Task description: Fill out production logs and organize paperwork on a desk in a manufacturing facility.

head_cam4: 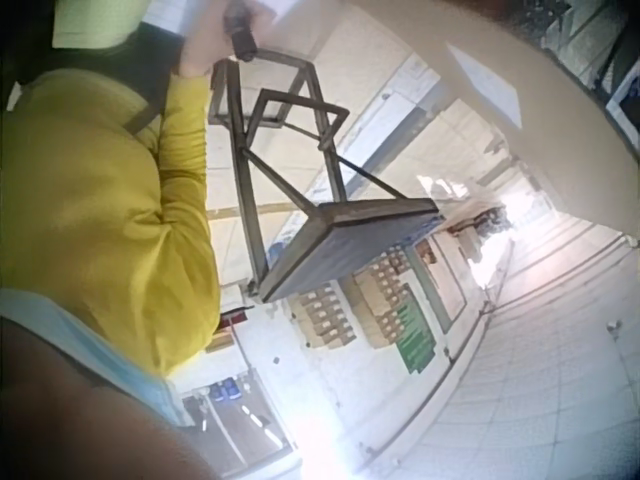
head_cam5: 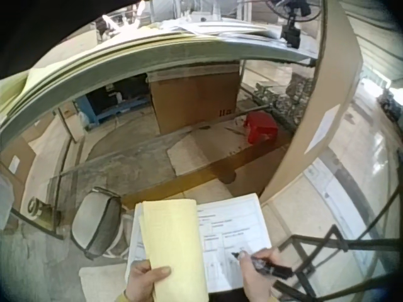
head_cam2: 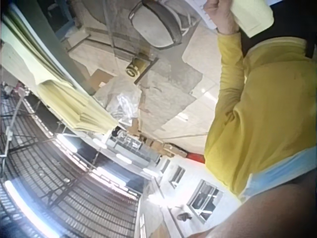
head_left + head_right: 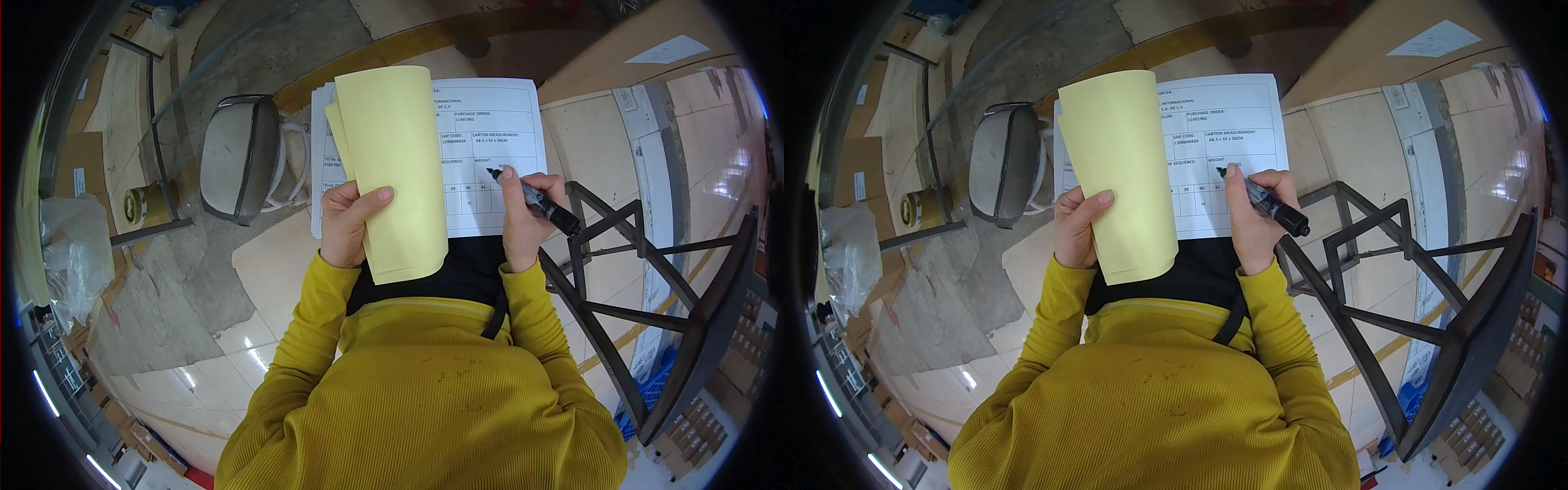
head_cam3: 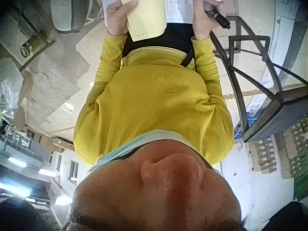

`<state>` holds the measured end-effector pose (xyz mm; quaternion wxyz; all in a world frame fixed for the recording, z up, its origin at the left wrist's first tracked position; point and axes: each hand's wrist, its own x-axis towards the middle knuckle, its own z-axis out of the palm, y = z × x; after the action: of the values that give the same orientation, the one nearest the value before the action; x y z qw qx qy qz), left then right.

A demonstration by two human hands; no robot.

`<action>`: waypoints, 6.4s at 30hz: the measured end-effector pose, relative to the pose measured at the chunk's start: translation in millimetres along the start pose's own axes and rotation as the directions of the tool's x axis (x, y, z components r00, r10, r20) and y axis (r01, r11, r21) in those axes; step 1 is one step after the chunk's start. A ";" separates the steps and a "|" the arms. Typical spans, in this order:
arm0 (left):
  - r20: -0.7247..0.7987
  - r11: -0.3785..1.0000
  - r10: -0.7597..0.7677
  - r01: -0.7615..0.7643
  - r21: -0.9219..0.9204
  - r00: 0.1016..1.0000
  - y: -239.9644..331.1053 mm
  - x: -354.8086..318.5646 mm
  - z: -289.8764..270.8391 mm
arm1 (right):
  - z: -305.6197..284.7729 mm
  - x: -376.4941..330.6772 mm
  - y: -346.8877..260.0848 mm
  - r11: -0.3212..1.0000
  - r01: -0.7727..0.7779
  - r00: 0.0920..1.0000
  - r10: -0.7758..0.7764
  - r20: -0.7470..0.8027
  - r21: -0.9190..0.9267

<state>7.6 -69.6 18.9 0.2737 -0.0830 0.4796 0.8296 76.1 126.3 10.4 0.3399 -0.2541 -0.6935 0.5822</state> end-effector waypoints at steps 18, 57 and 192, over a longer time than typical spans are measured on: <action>0.009 0.993 -0.018 0.019 -0.114 1.000 -11.9 6.5 -18.6 | 0.8 2.4 29.6 0.997 0.045 0.999 -0.046 -0.029 -0.056; -0.017 0.992 -0.028 0.026 -0.120 0.999 -17.1 11.2 -27.6 | -2.0 3.3 35.1 0.999 0.011 0.997 -0.015 -0.082 -0.045; 0.279 0.443 0.862 -0.896 -0.008 0.424 360.6 1.6 104.1 | -20.1 112.4 -170.6 0.654 0.679 0.710 -0.701 -0.070 0.334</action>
<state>-173.1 -122.2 343.6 -0.1393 0.3015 0.4720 0.8167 27.0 190.2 199.2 0.5506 0.1092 -0.6385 0.5265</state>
